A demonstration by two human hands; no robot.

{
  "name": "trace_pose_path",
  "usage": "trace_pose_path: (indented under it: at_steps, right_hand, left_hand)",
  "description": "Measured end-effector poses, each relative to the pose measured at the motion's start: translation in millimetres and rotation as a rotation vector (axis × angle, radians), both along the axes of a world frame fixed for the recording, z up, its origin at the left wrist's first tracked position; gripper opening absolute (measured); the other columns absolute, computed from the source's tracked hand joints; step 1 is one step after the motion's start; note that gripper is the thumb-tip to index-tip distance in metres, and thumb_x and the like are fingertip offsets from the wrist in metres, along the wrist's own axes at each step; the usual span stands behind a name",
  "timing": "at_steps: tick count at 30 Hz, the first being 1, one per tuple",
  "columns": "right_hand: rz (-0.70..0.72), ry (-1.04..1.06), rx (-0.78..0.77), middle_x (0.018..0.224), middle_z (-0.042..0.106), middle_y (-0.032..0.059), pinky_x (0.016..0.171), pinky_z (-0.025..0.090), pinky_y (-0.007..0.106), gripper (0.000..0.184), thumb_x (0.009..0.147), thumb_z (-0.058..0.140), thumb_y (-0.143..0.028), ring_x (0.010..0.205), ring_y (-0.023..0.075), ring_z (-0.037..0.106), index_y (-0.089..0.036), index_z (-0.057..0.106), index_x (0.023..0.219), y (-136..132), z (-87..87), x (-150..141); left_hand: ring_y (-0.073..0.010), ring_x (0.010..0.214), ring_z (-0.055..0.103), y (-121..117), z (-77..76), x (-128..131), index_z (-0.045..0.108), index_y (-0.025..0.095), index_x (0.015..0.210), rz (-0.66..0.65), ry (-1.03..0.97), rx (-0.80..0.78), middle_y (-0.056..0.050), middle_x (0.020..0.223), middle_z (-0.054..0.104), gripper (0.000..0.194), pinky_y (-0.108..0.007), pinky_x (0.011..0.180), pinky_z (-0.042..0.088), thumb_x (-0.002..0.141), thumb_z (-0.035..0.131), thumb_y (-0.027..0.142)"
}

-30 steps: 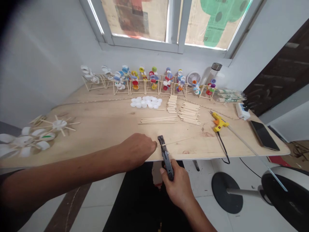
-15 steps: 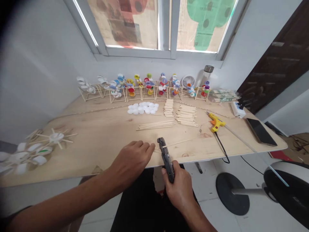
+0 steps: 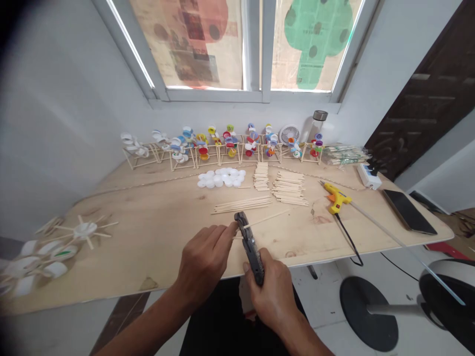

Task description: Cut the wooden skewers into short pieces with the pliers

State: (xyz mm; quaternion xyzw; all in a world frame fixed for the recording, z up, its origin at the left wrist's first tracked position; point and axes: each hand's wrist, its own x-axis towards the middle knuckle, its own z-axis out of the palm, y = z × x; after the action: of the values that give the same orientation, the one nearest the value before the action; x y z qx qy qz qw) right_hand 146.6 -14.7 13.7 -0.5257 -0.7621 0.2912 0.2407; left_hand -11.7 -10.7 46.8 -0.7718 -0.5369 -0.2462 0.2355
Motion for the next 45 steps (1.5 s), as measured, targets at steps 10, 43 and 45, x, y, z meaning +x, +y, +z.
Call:
trace_pose_path:
  at_steps: [10,43,45]
  right_hand:
    - [0.005,-0.060,0.057,0.060,0.058,0.0009,0.055,0.035,0.024,0.018,0.084,0.041,-0.033,0.058,0.0178,0.057,-0.021,0.045,0.072,16,-9.1,-15]
    - [-0.050,0.035,-0.083,0.063,0.058,-0.0003,0.054,0.036,0.023,0.011,0.080,0.047,-0.031,0.059,0.0170,0.057,-0.021,0.047,0.074,23,-9.1,-18]
    - [-0.046,0.027,-0.078,0.063,0.057,-0.0003,0.054,0.036,0.023,0.011,0.079,0.048,-0.031,0.059,0.0169,0.055,-0.022,0.046,0.073,18,-4.6,-16]
  left_hand:
    - [-0.0138,0.054,0.049,14,-5.1,-11,0.057,0.010,0.096,0.034,-0.017,0.080,-0.002,0.060,0.053,0.018,-0.028,0.052,0.035,0.085,0.042,0.011]
    - [-0.0136,0.058,0.048,34,-20.6,-11,0.056,0.011,0.098,0.000,-0.025,0.104,-0.002,0.062,0.053,0.016,-0.027,0.055,0.035,0.084,0.048,0.014]
    - [-0.0125,0.054,0.045,35,-23.1,-16,0.055,0.011,0.099,-0.058,-0.011,0.163,0.000,0.058,0.051,0.016,-0.026,0.053,0.032,0.083,0.049,0.012]
